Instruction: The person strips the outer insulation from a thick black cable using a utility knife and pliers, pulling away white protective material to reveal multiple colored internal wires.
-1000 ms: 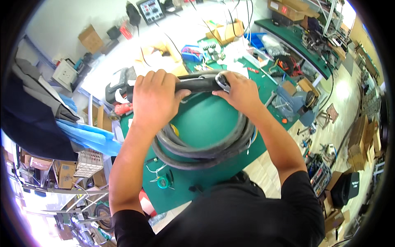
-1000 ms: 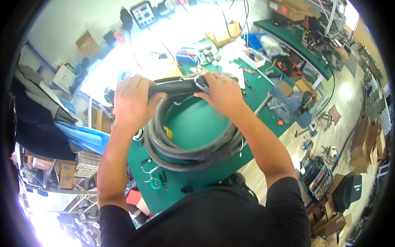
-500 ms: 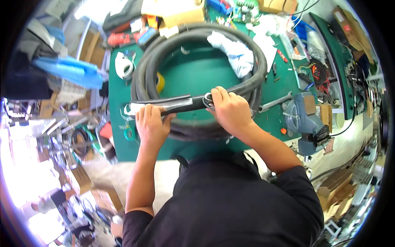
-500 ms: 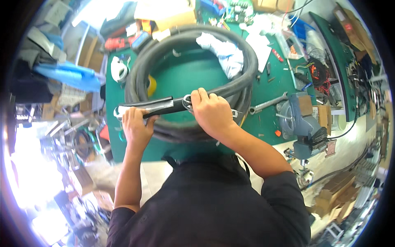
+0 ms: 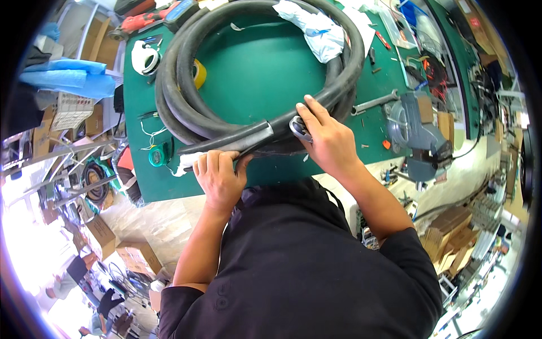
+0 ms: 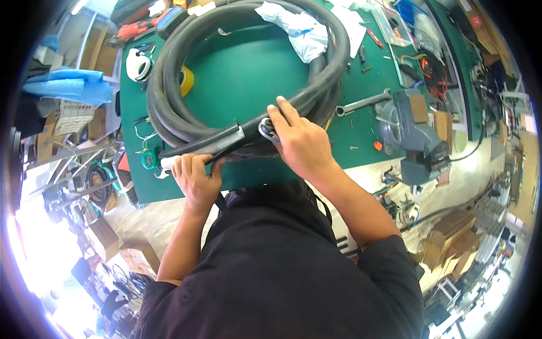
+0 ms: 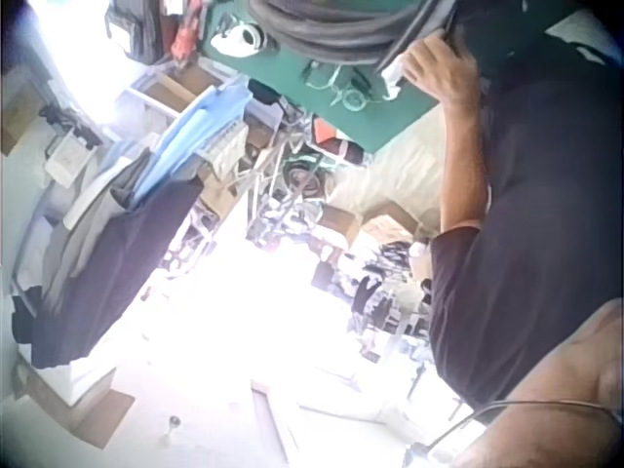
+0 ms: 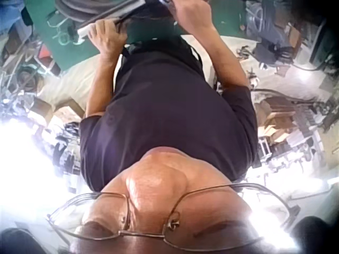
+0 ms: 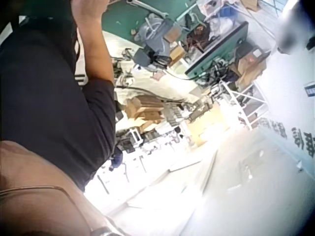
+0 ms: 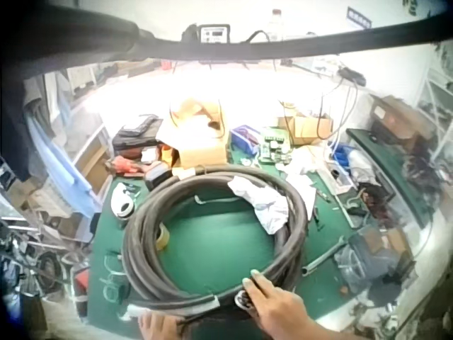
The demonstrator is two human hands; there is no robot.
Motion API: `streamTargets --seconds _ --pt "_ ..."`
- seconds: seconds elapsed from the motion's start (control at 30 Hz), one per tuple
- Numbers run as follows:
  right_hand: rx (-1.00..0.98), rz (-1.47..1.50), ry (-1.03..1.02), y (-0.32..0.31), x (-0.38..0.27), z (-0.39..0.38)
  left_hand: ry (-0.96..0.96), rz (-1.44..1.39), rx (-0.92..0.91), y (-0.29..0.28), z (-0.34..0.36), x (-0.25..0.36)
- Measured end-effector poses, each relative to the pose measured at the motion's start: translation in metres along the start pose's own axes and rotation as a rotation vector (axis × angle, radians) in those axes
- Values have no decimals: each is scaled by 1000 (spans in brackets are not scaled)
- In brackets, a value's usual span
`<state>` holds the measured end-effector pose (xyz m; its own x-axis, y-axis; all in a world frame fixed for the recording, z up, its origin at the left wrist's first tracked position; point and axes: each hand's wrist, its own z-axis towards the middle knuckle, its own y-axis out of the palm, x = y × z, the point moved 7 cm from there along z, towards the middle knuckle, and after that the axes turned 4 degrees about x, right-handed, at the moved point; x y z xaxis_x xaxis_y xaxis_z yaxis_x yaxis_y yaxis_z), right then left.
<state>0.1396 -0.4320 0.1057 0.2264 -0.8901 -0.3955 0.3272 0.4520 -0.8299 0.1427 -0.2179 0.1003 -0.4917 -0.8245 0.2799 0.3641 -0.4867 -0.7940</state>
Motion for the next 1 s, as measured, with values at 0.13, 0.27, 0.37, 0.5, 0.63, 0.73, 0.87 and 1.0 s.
streamTargets --seconds 0.13,0.27,0.37,0.5,0.63,0.73,0.87,1.0 --pt "185 137 158 -10 -18 -21 80 32 51 5 -24 -5" --pt "126 299 464 6 -25 -48 138 40 27 17 -57 -6" --pt "112 399 560 18 -26 -61 144 -11 -6 12 -55 -5" --pt "178 522 697 3 -25 -66 77 -87 -132 -1 -36 -3" --pt "232 272 507 -26 -30 -73 90 -116 -174 -14 -22 7" --pt "178 212 612 -41 -28 -87 108 -151 -135 -15 -21 25" --pt "137 522 895 -50 -14 -110 80 -168 -111 -3 -23 27" --pt "95 901 926 -52 -3 -120 72 -77 -50 8 -31 29"
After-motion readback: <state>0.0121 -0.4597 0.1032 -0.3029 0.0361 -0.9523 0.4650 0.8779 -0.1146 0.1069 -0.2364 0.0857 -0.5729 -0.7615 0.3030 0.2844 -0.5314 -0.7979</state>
